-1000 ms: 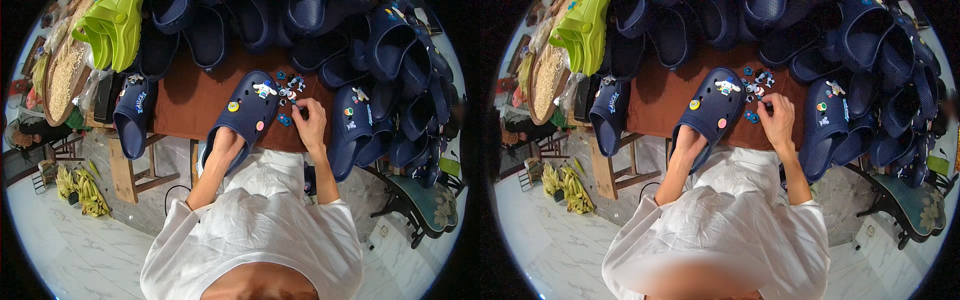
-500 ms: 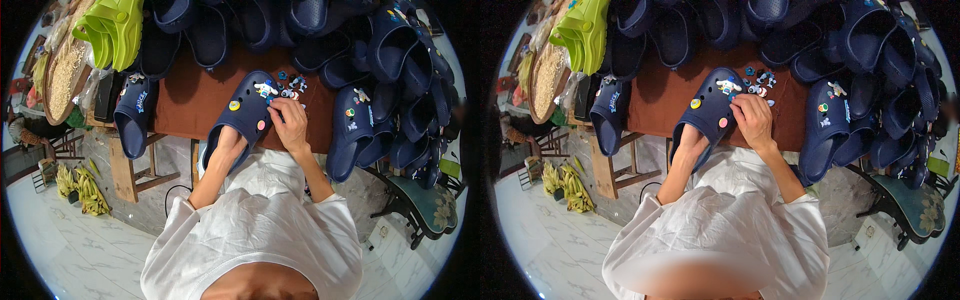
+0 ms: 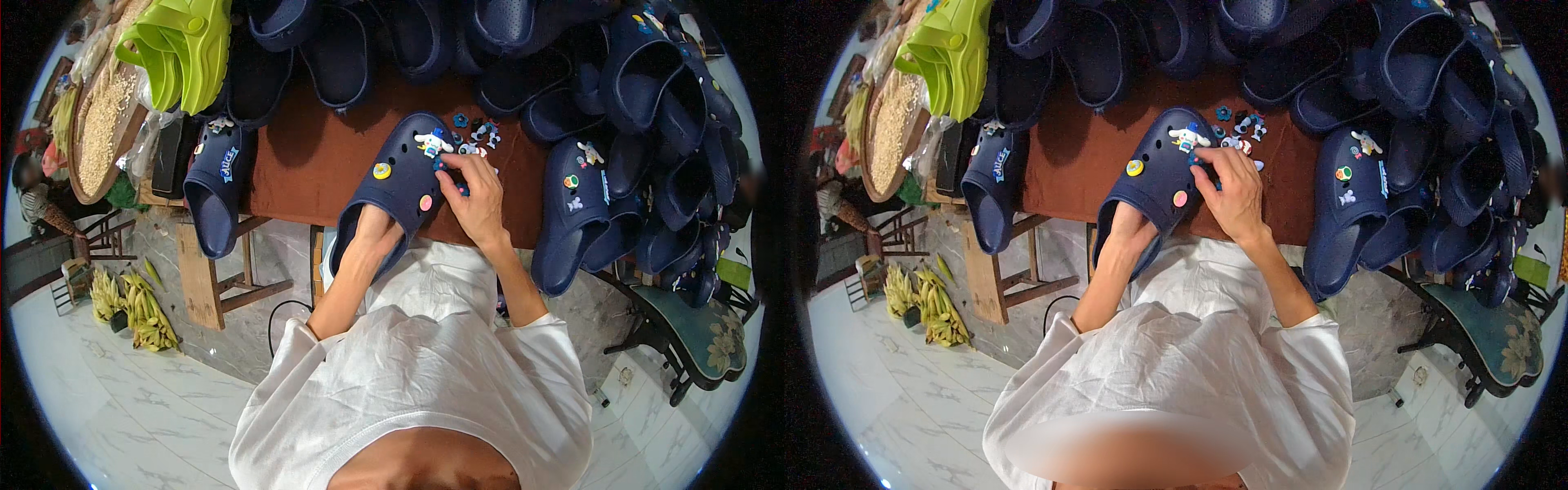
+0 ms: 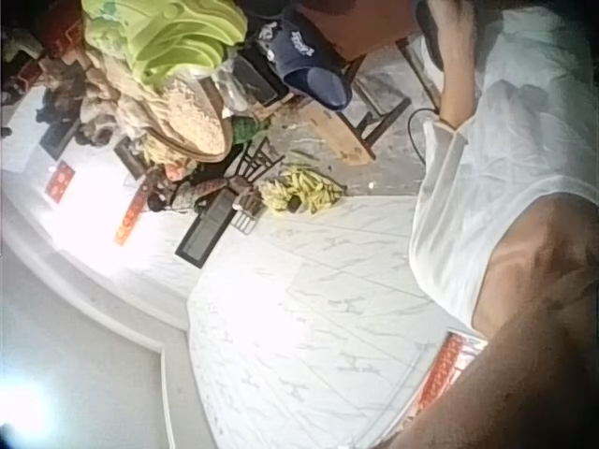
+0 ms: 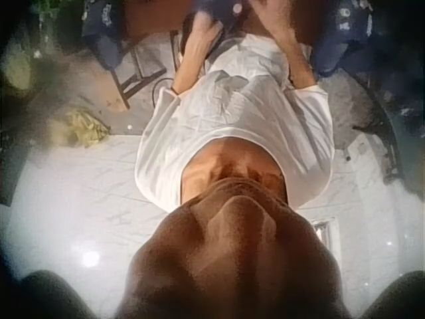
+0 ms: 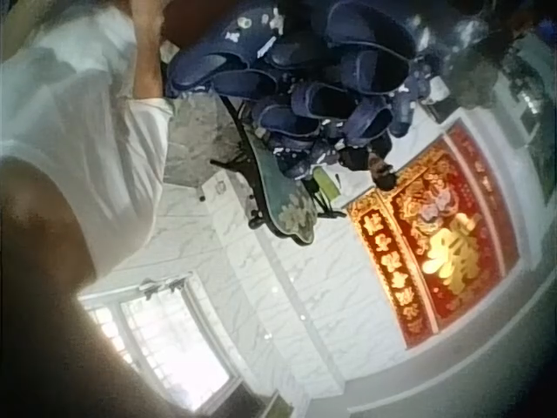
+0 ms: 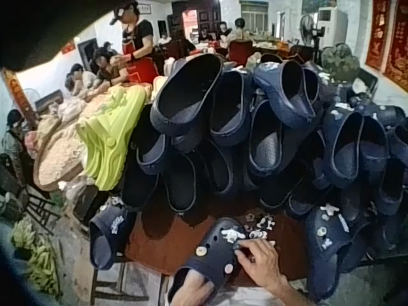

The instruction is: The recorder attaches decorative charms (Jibbitz) to navy blue clog-style shoes.

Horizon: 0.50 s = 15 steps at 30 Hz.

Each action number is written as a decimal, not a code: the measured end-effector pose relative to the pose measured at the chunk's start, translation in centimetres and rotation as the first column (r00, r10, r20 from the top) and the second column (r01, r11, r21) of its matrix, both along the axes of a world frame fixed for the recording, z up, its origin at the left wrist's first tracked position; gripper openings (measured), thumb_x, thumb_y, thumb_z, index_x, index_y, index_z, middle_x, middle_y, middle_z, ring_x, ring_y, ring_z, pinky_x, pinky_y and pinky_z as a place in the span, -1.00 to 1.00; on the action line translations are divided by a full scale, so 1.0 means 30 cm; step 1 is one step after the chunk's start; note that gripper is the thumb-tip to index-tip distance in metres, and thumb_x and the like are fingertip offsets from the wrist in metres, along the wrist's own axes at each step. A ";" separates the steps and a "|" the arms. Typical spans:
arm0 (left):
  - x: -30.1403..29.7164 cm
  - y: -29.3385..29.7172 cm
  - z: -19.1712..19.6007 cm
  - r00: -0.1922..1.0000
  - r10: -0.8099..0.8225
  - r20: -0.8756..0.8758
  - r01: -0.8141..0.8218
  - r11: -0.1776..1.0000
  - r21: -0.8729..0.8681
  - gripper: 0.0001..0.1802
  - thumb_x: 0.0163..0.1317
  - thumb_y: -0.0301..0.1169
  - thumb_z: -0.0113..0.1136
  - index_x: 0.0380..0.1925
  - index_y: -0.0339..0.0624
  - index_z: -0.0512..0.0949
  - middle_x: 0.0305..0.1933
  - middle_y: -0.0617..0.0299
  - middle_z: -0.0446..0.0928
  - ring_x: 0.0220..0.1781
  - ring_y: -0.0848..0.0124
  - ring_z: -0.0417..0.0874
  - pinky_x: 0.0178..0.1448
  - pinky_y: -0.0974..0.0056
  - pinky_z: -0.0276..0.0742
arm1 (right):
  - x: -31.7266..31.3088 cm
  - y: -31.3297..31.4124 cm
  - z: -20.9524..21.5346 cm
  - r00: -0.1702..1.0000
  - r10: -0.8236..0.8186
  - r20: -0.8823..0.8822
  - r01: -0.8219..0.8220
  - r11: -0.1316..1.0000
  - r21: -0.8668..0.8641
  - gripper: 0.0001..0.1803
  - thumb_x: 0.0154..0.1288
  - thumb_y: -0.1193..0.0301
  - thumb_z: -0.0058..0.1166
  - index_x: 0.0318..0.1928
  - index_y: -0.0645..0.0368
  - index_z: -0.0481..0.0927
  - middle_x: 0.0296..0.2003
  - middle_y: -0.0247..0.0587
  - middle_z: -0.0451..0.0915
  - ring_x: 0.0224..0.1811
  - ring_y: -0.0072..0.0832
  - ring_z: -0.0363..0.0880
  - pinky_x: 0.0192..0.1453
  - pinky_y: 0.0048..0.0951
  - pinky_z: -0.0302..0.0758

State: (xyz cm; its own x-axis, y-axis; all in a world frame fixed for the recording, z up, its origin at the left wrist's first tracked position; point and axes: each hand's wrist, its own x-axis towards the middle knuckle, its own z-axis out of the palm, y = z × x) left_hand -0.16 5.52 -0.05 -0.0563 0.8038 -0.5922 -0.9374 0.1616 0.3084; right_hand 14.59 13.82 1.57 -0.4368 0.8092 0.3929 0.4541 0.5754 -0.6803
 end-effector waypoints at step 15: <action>0.023 0.003 0.021 0.998 0.023 -0.059 -0.023 1.000 -0.002 -0.58 0.45 -0.22 -0.08 0.17 -0.22 0.40 0.20 0.12 0.49 0.18 0.28 0.55 0.27 0.16 0.50 | 0.004 -0.034 -0.014 0.978 0.002 0.208 -0.049 0.974 0.219 -0.67 0.10 0.54 0.18 -0.06 0.18 0.63 -0.23 -0.29 0.54 -0.22 -0.33 0.54 -0.14 -0.30 0.46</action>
